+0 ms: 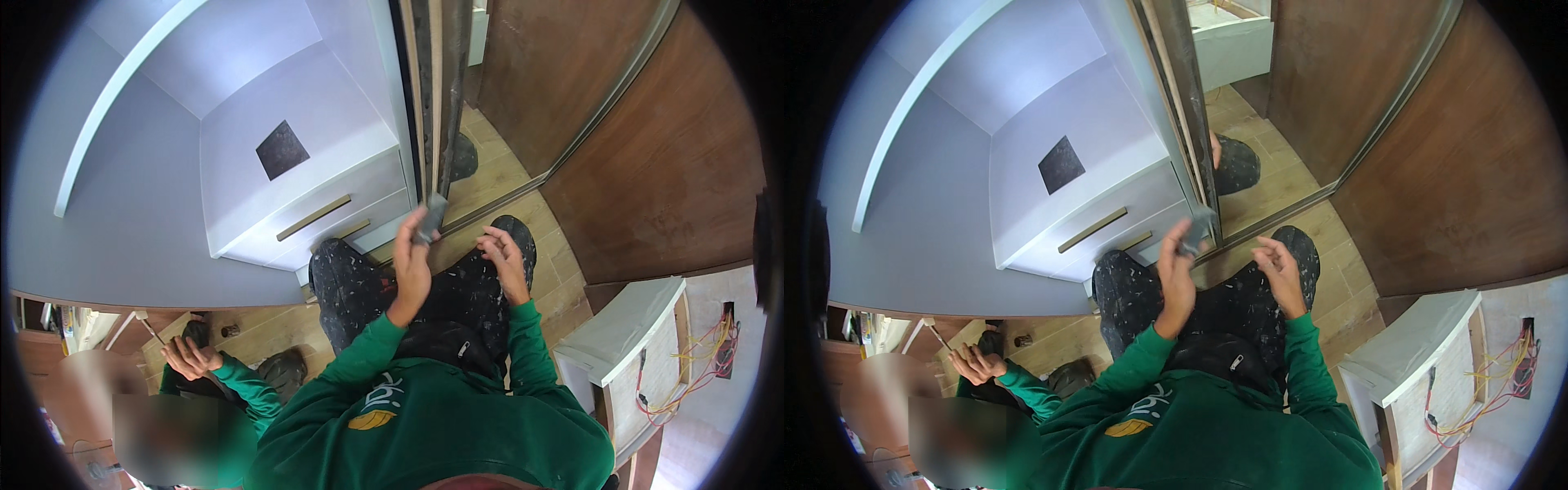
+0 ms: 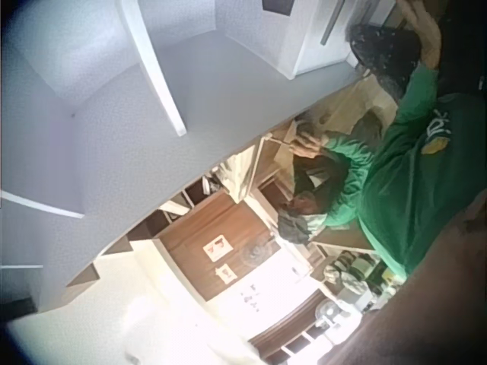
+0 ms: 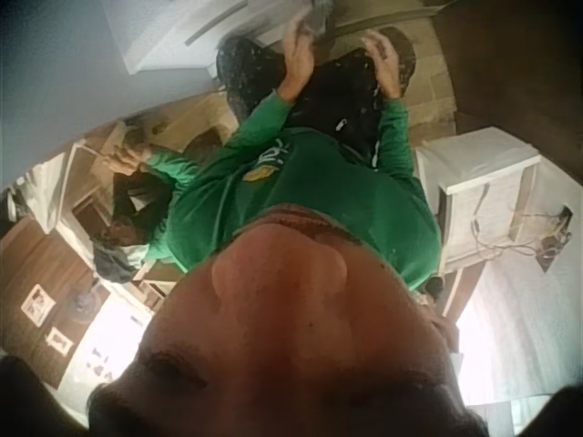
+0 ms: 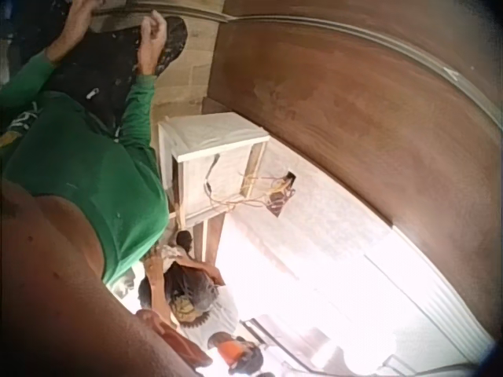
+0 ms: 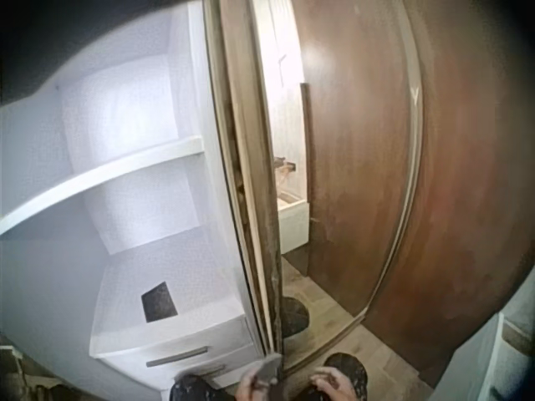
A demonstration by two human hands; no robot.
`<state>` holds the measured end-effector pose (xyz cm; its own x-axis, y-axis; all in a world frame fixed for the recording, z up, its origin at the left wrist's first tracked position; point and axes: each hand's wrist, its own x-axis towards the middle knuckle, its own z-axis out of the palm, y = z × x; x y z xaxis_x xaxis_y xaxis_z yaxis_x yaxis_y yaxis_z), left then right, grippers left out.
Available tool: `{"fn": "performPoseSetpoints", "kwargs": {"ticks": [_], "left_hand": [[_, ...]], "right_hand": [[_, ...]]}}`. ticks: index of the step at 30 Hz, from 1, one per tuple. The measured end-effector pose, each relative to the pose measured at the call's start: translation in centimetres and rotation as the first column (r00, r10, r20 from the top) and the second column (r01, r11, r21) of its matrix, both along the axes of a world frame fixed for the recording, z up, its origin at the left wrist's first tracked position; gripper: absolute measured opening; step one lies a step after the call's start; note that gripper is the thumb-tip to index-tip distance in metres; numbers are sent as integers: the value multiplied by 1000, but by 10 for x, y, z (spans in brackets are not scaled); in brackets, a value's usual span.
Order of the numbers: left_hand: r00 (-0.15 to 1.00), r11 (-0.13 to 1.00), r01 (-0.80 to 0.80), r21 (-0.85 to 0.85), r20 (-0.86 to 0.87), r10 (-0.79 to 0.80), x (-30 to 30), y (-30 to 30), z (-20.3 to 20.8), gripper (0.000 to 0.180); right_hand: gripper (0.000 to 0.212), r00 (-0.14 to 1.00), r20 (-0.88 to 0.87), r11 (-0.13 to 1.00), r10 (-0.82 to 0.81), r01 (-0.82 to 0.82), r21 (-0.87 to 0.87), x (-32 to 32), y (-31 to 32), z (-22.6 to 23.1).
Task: The person kneels on the floor and uses a sanding block to smooth the edges of a white cabinet. They repeatedly rub the sanding block along the vertical and horizontal edges of the cabinet door and frame.
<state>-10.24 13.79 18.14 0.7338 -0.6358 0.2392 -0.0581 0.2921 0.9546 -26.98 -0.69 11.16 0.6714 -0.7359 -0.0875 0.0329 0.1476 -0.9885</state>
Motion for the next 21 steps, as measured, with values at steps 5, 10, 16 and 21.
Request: {"fn": "performPoseSetpoints", "kwargs": {"ticks": [5, 10, 16, 21], "left_hand": [[874, 966, 257, -15, -422, -240, -67, 25, -62, 42], [994, 990, 103, 99, -31, -101, -16, 11, -81, 35], [882, 969, -205, -136, 403, 243, 67, -61, -18, 63], [791, 942, -266, -206, 513, 335, 78, -109, -31, 81]], "right_hand": [[30, 988, 10, 986, 152, -153, 71, 10, 32, 14], [16, 940, 35, 938, -341, 337, 83, -2, 17, 9], [29, 829, -212, 810, -517, 394, -434, -47, 2, -8], [28, 813, -31, 759, -582, 529, -379, -42, 18, -24]]}}
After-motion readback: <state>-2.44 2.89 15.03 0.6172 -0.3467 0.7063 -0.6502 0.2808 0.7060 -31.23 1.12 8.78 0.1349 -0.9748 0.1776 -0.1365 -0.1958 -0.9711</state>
